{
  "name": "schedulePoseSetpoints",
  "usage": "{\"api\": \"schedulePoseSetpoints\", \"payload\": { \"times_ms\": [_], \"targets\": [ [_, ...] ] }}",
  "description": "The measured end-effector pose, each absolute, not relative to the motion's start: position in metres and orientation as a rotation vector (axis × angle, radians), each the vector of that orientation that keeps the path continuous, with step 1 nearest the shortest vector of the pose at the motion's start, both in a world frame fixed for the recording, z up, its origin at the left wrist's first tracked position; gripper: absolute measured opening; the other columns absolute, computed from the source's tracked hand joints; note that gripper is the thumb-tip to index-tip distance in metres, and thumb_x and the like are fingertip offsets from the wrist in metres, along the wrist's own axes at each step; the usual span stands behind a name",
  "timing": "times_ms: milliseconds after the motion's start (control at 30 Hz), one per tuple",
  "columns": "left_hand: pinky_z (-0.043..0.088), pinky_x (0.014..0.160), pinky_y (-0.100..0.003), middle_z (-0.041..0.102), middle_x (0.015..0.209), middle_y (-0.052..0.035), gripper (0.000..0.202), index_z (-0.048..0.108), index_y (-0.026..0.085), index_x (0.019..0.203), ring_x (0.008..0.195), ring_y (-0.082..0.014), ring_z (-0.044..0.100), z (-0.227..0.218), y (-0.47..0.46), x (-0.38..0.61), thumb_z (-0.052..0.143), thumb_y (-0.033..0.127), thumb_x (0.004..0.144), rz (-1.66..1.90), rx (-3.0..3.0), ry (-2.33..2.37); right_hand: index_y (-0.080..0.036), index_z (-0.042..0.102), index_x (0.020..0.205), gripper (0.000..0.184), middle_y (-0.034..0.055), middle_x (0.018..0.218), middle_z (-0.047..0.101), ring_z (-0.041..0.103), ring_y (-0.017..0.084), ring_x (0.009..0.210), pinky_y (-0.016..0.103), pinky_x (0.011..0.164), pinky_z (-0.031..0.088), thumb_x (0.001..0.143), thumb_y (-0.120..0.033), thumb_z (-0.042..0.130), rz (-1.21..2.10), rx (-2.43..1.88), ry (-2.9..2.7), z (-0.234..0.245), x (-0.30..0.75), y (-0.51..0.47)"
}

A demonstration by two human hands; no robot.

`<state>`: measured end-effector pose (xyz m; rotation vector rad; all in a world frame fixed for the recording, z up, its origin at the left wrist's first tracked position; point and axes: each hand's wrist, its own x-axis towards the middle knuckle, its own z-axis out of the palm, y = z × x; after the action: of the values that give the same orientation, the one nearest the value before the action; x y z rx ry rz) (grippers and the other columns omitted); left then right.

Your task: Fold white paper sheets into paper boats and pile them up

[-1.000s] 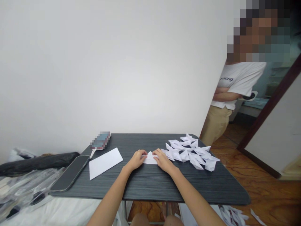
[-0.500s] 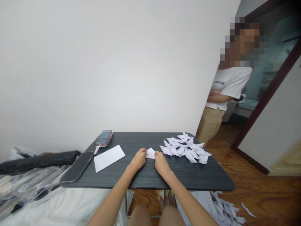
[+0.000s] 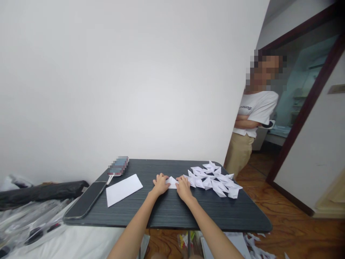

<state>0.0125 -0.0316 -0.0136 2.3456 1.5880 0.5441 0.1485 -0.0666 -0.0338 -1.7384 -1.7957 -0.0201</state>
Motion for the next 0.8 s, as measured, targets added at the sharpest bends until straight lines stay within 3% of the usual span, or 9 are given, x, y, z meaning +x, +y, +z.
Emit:
{"api": "schedulePoseSetpoints", "payload": {
  "times_ms": [133,267,400,567,800],
  "targets": [
    [0.03,0.073,-0.038,0.048,0.096,-0.0055,0.025,0.048,0.019,0.09,0.092,-0.0228,0.039,-0.013,-0.026,0.005,0.052,0.027,0.066,0.6,2.277,1.579,-0.019,0.052,0.083,0.019,0.007,0.089,0.049,0.042,0.022,0.088,0.033,0.071,0.032,0.068,-0.011,0.046,0.072,-1.678,-1.803,-0.032,0.149,-0.054],
    [0.026,0.074,-0.033,0.051,0.086,-0.0013,0.016,0.045,0.019,0.09,0.083,-0.0154,0.043,-0.01,-0.03,-0.002,0.044,0.02,0.074,0.91,2.338,1.452,-0.02,0.05,0.079,0.014,0.003,0.082,0.051,0.043,0.019,0.083,0.03,0.071,0.03,0.072,-0.011,0.042,0.039,-1.461,-1.822,-0.021,0.151,-0.053],
    [0.02,0.077,-0.034,0.053,0.084,-0.0033,0.013,0.051,0.018,0.079,0.087,-0.0159,0.042,0.001,-0.036,-0.007,0.038,0.021,0.081,1.027,2.578,1.349,-0.018,0.048,0.072,0.013,0.0026,0.075,0.051,0.043,0.017,0.078,0.03,0.071,0.029,0.075,-0.01,0.038,-0.005,-1.345,-1.848,-0.01,0.153,-0.055],
    [0.025,0.078,-0.033,0.054,0.082,-0.0037,0.017,0.053,0.017,0.079,0.083,-0.0151,0.044,0.003,-0.032,-0.013,0.038,0.023,0.081,0.871,2.718,1.17,-0.018,0.048,0.07,0.014,0.0015,0.074,0.051,0.044,0.016,0.078,0.028,0.07,0.03,0.075,-0.008,0.039,0.041,-1.326,-2.004,-0.01,0.163,-0.055],
    [0.035,0.075,-0.027,0.054,0.084,-0.0058,0.02,0.056,0.015,0.081,0.081,-0.0143,0.047,-0.005,-0.032,-0.013,0.037,0.022,0.081,0.773,2.633,0.99,-0.019,0.057,0.081,0.013,0.0036,0.081,0.053,0.046,0.016,0.081,0.028,0.073,0.032,0.077,-0.019,0.045,0.162,-1.298,-2.142,-0.017,0.171,-0.058]
  ]
}}
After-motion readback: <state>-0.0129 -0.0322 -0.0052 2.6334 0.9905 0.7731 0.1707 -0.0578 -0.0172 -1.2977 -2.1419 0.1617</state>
